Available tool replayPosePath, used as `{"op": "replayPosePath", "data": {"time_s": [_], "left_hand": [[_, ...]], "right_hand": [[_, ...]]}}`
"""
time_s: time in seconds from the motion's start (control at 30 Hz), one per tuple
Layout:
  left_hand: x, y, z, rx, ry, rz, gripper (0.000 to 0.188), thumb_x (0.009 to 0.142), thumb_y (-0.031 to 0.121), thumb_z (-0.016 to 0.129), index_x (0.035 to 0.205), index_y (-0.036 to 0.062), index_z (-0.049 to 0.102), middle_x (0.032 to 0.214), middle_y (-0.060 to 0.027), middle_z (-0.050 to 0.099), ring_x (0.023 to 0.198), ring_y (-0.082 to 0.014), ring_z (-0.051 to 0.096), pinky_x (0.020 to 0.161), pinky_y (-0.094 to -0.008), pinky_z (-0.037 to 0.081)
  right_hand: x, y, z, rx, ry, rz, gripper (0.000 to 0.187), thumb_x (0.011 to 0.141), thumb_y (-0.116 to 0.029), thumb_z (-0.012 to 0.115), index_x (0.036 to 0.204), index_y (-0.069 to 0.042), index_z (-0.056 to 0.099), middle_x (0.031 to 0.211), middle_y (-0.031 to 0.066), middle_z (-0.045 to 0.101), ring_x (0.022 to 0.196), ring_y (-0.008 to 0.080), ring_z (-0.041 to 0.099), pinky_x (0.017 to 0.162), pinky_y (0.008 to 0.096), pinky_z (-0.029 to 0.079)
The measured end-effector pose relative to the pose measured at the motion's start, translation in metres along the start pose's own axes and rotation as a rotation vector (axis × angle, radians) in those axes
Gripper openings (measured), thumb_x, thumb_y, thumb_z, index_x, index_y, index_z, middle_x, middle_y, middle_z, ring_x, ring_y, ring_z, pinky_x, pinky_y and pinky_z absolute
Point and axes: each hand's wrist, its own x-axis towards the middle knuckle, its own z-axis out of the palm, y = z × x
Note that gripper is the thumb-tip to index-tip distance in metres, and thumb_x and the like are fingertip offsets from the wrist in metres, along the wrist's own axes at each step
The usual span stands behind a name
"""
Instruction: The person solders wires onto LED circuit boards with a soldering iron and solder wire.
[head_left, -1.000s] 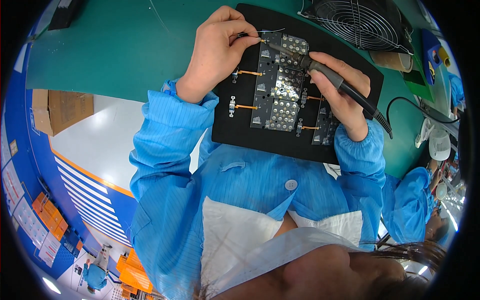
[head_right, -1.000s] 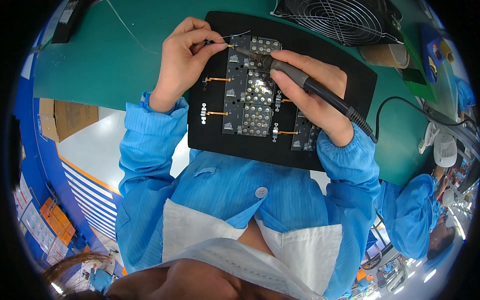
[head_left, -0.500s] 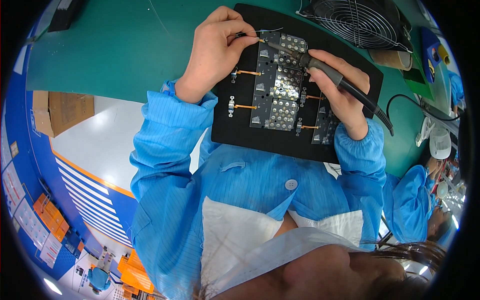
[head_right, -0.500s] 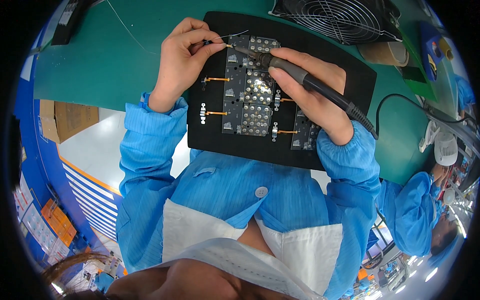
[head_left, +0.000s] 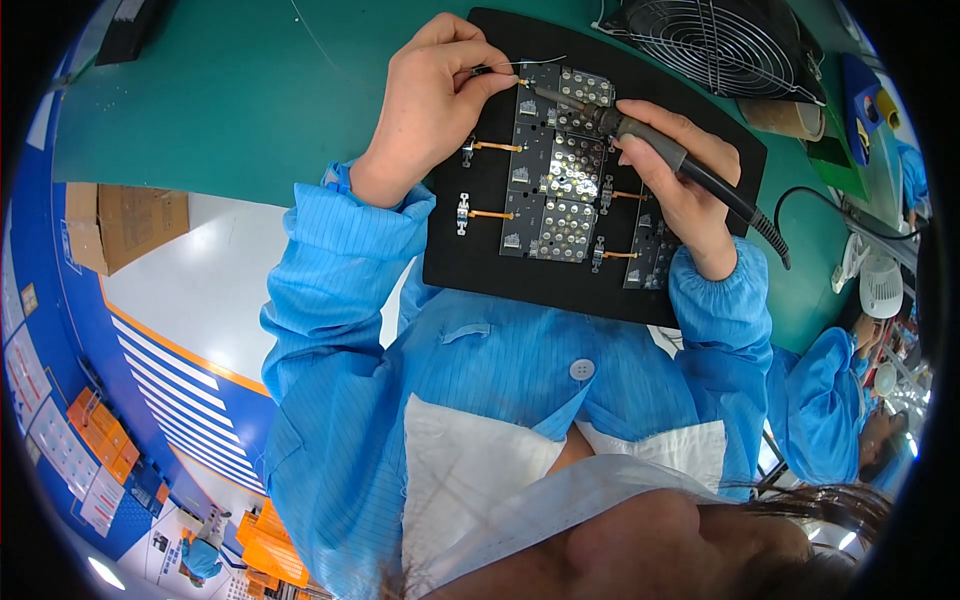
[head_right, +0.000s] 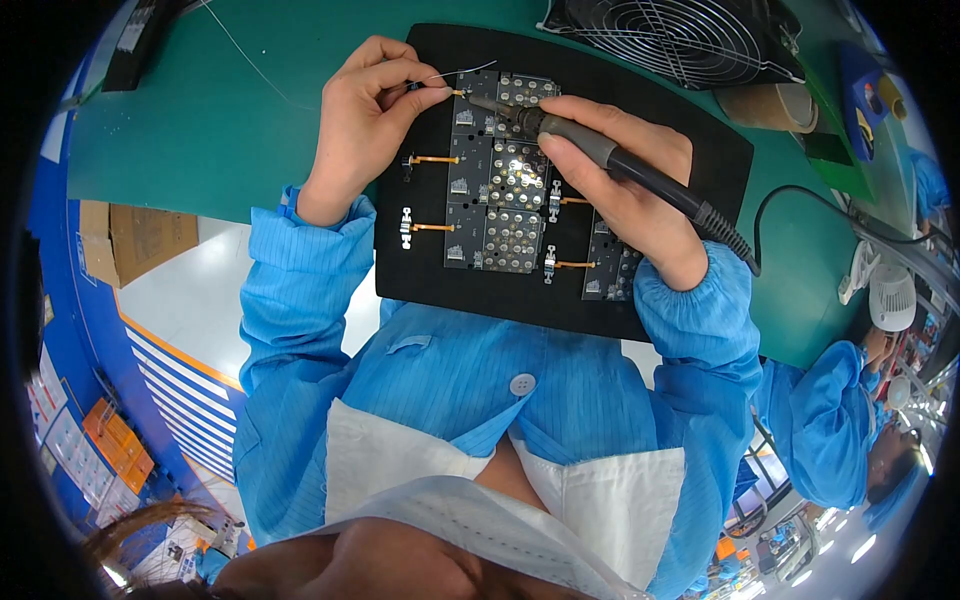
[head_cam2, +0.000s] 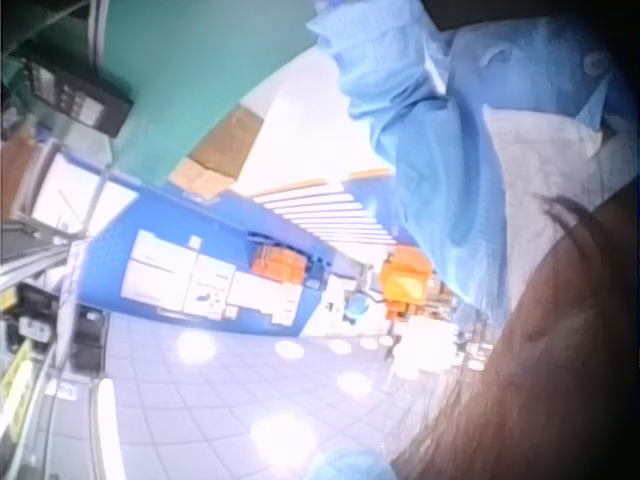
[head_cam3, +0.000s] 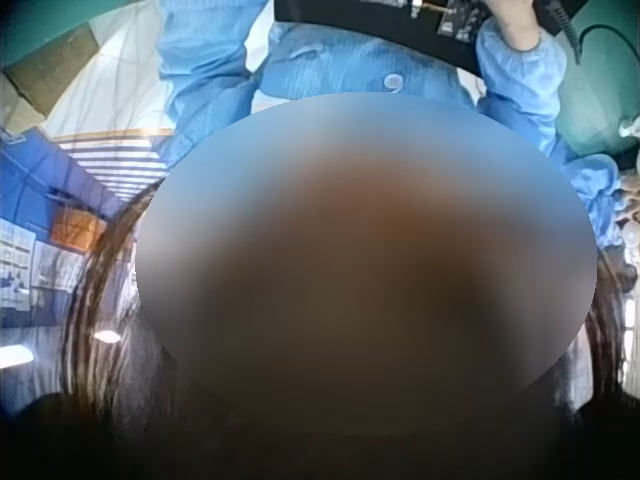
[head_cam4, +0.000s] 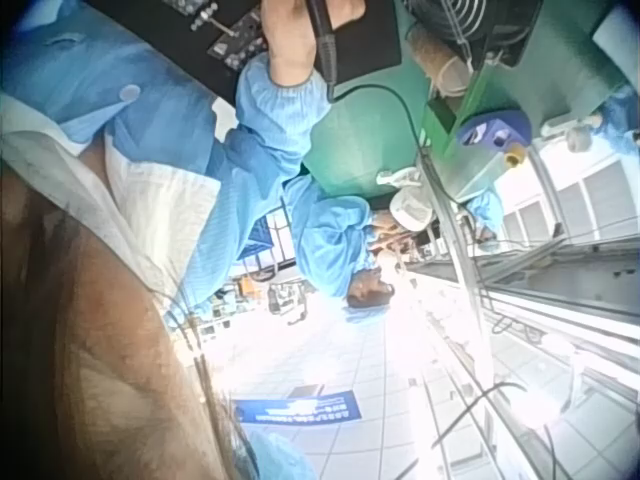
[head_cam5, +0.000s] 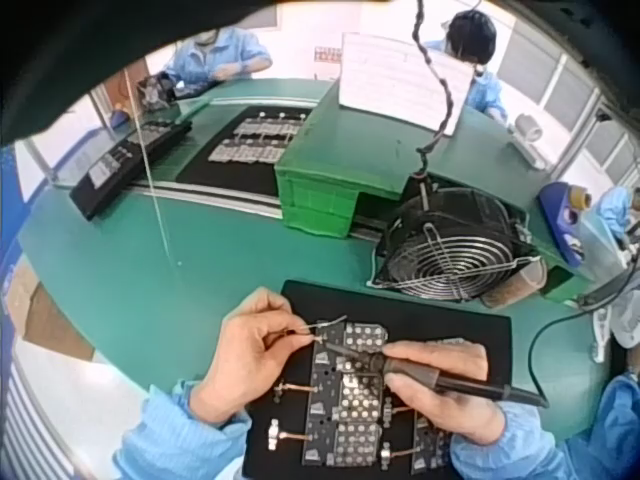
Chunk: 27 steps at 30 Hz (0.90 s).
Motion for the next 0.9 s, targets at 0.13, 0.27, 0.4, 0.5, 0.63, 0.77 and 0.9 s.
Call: {"op": "replayPosePath", "data": {"time_s": [0.13,0.27,0.4,0.5,0.63,0.77,0.9], "left_hand": [[-0.001,0.000,0.000,-0.010,-0.002,-0.001,0.011,0.074,0.000,0.074,0.084,-0.0001,0.070,0.086,-0.0005,0.053,0.057,-0.0057,0.039,0.051,-0.0216,0.033],[-0.001,0.002,0.000,0.001,-0.043,-0.006,0.011,0.075,0.000,0.074,0.085,-0.0010,0.069,0.087,-0.0007,0.054,0.058,-0.0048,0.040,0.052,-0.0203,0.034],[-0.003,-0.003,0.002,-0.058,0.035,-0.013,0.008,0.076,0.000,0.072,0.084,-0.0007,0.069,0.087,-0.0052,0.057,0.061,-0.0118,0.050,0.055,-0.0249,0.041],[-0.005,0.002,-0.007,-0.032,0.090,-0.019,0.006,0.083,0.001,0.067,0.087,-0.0020,0.069,0.094,-0.0085,0.059,0.073,-0.0127,0.059,0.063,-0.0217,0.047],[-0.022,0.012,-0.016,-0.140,0.135,-0.190,0.012,0.087,0.003,0.063,0.095,-0.0043,0.068,0.105,-0.0097,0.059,0.081,-0.0123,0.060,0.067,-0.0214,0.049],[-0.036,0.016,-0.016,-0.123,0.127,-0.242,0.013,0.088,0.004,0.062,0.095,-0.0050,0.067,0.109,-0.0105,0.060,0.088,-0.0137,0.060,0.074,-0.0217,0.049],[-0.037,0.019,-0.014,-0.230,0.120,-0.258,0.013,0.090,0.004,0.061,0.096,-0.0055,0.067,0.110,-0.0117,0.061,0.093,-0.0154,0.059,0.081,-0.0240,0.047]], "right_hand": [[-0.002,0.000,-0.001,0.010,0.011,-0.014,0.025,0.081,-0.011,0.072,0.104,-0.002,0.069,0.082,0.0114,0.069,0.069,0.0152,0.067,0.059,0.0215,0.052],[-0.005,-0.004,-0.006,0.011,0.046,-0.042,0.025,0.081,-0.011,0.072,0.103,-0.001,0.068,0.082,0.0115,0.070,0.069,0.0149,0.067,0.059,0.0218,0.052],[-0.009,-0.014,-0.016,-0.016,-0.001,-0.029,0.026,0.080,-0.011,0.072,0.104,-0.001,0.068,0.082,0.0116,0.069,0.067,0.0166,0.068,0.058,0.0232,0.051],[-0.020,-0.016,-0.029,-0.052,0.021,-0.123,0.027,0.080,-0.012,0.072,0.104,-0.001,0.067,0.081,0.0118,0.069,0.064,0.0182,0.068,0.056,0.0238,0.051],[-0.048,-0.025,-0.055,-0.156,0.047,-0.093,0.030,0.078,-0.012,0.073,0.105,0.000,0.068,0.081,0.0129,0.070,0.065,0.0193,0.068,0.057,0.0248,0.051],[-0.085,-0.028,-0.077,-0.268,0.231,0.064,0.028,0.079,-0.012,0.072,0.103,0.001,0.068,0.086,0.0132,0.070,0.071,0.0176,0.068,0.064,0.0237,0.051],[-0.116,-0.022,-0.091,-0.148,0.476,0.168,0.027,0.085,-0.009,0.067,0.108,0.004,0.065,0.087,0.0116,0.068,0.074,0.0170,0.067,0.068,0.0231,0.052]]}}
